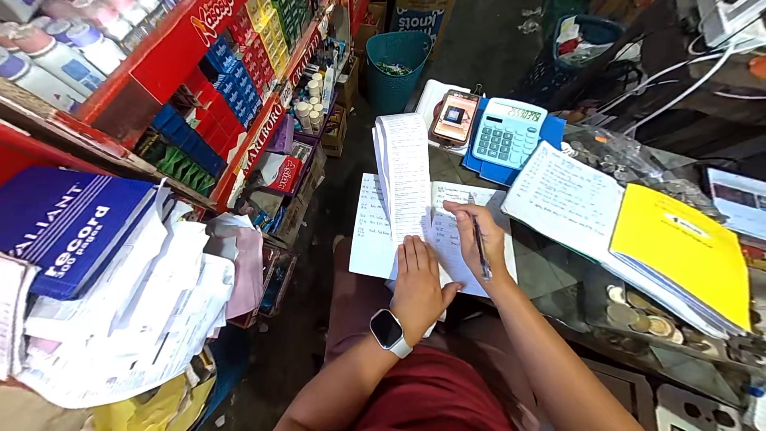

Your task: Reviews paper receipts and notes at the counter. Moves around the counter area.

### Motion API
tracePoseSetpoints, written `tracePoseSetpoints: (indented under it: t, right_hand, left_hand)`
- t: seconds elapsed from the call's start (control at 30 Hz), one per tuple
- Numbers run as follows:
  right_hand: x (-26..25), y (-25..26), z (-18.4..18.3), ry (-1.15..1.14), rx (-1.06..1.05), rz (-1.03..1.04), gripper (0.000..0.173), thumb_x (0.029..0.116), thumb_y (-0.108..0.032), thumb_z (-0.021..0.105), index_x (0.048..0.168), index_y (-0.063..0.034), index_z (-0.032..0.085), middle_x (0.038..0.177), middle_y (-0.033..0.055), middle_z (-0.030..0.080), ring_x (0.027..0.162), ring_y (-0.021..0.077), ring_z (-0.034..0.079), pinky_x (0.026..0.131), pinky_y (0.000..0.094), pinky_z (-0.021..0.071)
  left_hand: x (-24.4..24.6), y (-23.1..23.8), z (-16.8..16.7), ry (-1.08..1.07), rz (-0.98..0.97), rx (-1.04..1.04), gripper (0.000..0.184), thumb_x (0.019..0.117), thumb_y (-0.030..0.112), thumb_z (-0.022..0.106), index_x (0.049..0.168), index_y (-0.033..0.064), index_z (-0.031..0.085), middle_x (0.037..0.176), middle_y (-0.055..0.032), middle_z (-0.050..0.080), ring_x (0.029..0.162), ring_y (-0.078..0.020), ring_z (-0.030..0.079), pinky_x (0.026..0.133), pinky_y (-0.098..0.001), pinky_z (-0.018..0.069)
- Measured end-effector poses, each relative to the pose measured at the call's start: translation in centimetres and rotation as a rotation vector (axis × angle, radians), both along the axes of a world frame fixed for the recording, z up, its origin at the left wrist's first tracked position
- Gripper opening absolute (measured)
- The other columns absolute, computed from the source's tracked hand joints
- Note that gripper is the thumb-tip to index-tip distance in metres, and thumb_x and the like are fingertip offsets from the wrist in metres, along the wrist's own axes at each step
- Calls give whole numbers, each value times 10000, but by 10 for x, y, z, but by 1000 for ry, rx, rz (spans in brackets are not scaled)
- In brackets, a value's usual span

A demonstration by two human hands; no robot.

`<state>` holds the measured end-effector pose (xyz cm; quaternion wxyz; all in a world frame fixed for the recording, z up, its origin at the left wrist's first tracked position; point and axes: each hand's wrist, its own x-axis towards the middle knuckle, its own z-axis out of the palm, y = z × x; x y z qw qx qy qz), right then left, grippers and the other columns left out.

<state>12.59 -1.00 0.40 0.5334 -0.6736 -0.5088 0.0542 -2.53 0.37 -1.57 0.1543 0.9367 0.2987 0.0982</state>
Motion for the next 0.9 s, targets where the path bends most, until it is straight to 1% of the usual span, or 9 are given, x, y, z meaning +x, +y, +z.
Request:
tracePoseSetpoints:
  t: [0.13, 0.27, 0.33, 0.43, 0.5, 0.6, 0.67, 0.77, 0.9]
  right_hand:
    - [-1, 6, -11, 112, -24, -2, 204, 978, -14, 526, 1103, 133, 591, 1226, 268, 676, 1210, 214, 662, 1020, 312, 529]
    - [-1, 17, -9, 206, -49, 10, 171, 970, 14, 510, 1100, 107, 571, 1283, 262, 648, 1229, 219, 649, 1010, 323, 534]
    - [-2, 21, -10, 239, -84, -2, 191, 965, 9, 535, 1137, 84, 567, 1264, 232, 654, 1154, 200, 680, 967, 329, 560]
    - [-8, 23, -4, 271, -232, -60, 324, 957, 23, 636, 1247, 26, 491, 1311, 195, 631, 879, 159, 705, 779, 325, 579]
    - [-10, 23, -2, 259, -318, -71, 390, 932, 25, 694, 1260, 20, 481, 1236, 190, 645, 833, 186, 693, 761, 358, 580]
    - [-9, 22, -4, 233, -315, -78, 357, 917, 48, 701, 1215, 54, 504, 1023, 181, 651, 856, 205, 671, 790, 368, 571]
    - [-7, 19, -4, 256, -291, -75, 331, 925, 44, 691, 1194, 40, 498, 997, 151, 642, 846, 159, 659, 776, 322, 563]
    - [-7, 16, -3, 288, -280, -82, 306, 929, 39, 685, 1174, 27, 502, 983, 131, 627, 806, 126, 637, 736, 292, 550]
    - [-7, 13, -2, 291, -269, -81, 279, 934, 27, 687, 1146, 13, 507, 967, 107, 623, 780, 100, 623, 716, 266, 540]
  left_hand:
    - [0, 0, -1, -14, 9, 20, 867, 974, 596, 498, 1415, -150, 496, 1492, -357, 458, 1419, -492, 434, 1182, -575, 316]
    - [-1, 1, -1, -21, 4, 22, 868, 978, 592, 495, 1409, -161, 496, 1483, -360, 466, 1413, -500, 437, 1176, -579, 321]
    - [-1, 2, -1, -25, 3, 4, 850, 985, 584, 490, 1412, -151, 500, 1491, -357, 458, 1420, -500, 428, 1184, -577, 309]
    - [-2, 2, -4, -86, 3, -50, 816, 983, 562, 515, 1409, -134, 517, 1503, -358, 444, 1433, -504, 406, 1199, -587, 285]
    - [-4, 3, -5, -161, -9, -95, 771, 985, 531, 540, 1395, -122, 540, 1501, -342, 459, 1436, -501, 403, 1200, -591, 284]
    - [-14, 9, -5, -449, 5, -232, 454, 989, 305, 616, 1246, -64, 677, 1431, -289, 553, 1411, -482, 440, 1177, -557, 360]
    - [-26, 14, -2, -638, 93, -290, 267, 973, 128, 607, 1140, -39, 730, 1324, -264, 624, 1315, -425, 546, 1101, -492, 462]
    - [-47, 24, -2, -765, 277, -394, 183, 951, 25, 597, 1063, -54, 719, 1137, -208, 660, 1020, -238, 665, 874, -325, 574]
    - [-67, 38, -3, -833, 446, -628, 151, 972, 55, 602, 1048, -54, 673, 864, -79, 691, 713, -64, 654, 666, -226, 565]
